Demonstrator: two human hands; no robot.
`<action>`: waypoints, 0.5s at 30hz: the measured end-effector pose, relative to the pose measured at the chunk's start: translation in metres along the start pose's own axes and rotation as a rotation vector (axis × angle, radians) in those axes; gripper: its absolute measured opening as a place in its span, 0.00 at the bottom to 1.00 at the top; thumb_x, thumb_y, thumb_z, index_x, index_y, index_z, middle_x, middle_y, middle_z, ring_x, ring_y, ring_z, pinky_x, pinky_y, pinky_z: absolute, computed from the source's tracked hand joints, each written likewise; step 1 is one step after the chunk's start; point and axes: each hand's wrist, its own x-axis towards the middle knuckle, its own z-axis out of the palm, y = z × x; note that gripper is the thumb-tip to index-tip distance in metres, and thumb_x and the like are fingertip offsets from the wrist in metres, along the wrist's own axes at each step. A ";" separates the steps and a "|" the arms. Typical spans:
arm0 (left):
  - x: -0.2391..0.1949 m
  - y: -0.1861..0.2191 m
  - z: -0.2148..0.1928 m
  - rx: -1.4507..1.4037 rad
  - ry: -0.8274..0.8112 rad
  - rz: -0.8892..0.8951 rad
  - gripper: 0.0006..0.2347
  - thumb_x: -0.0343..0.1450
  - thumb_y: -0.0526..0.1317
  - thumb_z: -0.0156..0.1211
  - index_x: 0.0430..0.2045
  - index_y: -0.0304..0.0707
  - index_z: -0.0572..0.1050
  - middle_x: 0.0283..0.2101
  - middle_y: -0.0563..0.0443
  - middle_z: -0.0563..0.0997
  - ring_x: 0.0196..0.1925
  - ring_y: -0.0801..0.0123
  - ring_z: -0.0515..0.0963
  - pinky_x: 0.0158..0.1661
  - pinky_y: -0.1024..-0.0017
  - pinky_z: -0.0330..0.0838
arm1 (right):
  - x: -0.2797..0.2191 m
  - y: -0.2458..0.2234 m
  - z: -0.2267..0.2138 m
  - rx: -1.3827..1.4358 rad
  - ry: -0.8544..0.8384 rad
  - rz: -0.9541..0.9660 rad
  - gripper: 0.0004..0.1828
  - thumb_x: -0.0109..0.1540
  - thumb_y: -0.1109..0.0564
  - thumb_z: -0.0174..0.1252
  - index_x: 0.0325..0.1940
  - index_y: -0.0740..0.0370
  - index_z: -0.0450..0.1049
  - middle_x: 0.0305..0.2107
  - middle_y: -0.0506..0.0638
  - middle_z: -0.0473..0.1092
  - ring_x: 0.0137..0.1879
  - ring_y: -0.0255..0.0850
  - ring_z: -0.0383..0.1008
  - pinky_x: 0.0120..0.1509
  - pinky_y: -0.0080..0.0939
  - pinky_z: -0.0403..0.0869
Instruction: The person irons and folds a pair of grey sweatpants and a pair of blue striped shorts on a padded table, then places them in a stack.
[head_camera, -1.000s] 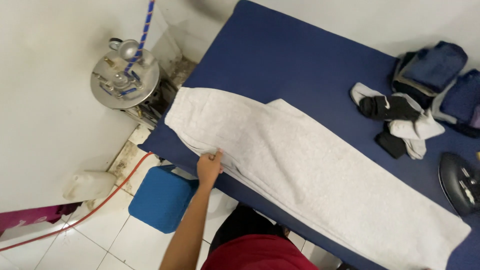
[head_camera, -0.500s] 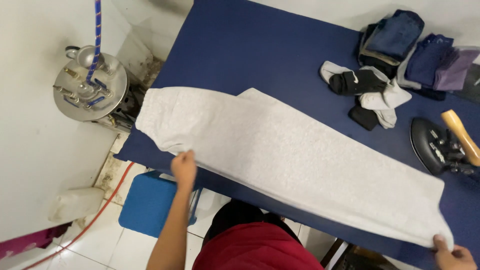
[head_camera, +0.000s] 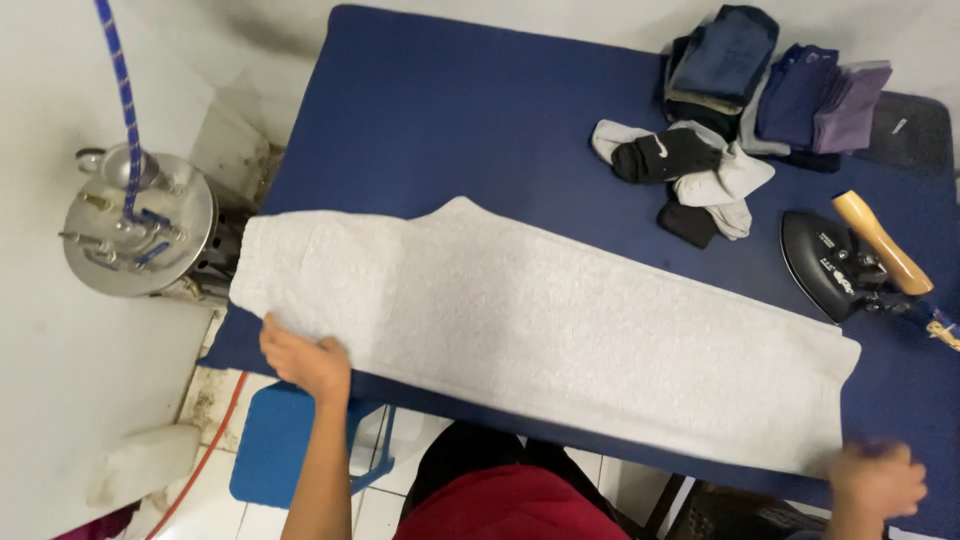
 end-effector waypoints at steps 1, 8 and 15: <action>0.007 0.006 0.015 0.082 0.031 0.286 0.33 0.61 0.25 0.60 0.65 0.30 0.60 0.57 0.31 0.69 0.56 0.37 0.68 0.58 0.47 0.61 | 0.000 -0.024 -0.007 -0.050 0.086 -0.101 0.15 0.68 0.43 0.65 0.54 0.52 0.83 0.45 0.62 0.78 0.46 0.64 0.80 0.44 0.62 0.78; 0.056 0.135 0.198 0.433 -0.601 0.606 0.38 0.69 0.42 0.64 0.74 0.48 0.48 0.63 0.45 0.74 0.72 0.49 0.61 0.64 0.33 0.50 | 0.030 -0.210 -0.034 0.013 -0.120 -0.582 0.27 0.68 0.48 0.49 0.73 0.49 0.67 0.57 0.62 0.70 0.54 0.66 0.75 0.46 0.69 0.74; 0.106 0.146 0.232 0.258 -0.859 0.497 0.02 0.70 0.45 0.62 0.30 0.64 0.79 0.33 0.68 0.82 0.47 0.67 0.81 0.50 0.56 0.56 | 0.062 -0.196 -0.022 0.272 -0.235 -0.438 0.12 0.66 0.54 0.56 0.52 0.54 0.80 0.48 0.54 0.78 0.54 0.54 0.75 0.55 0.52 0.71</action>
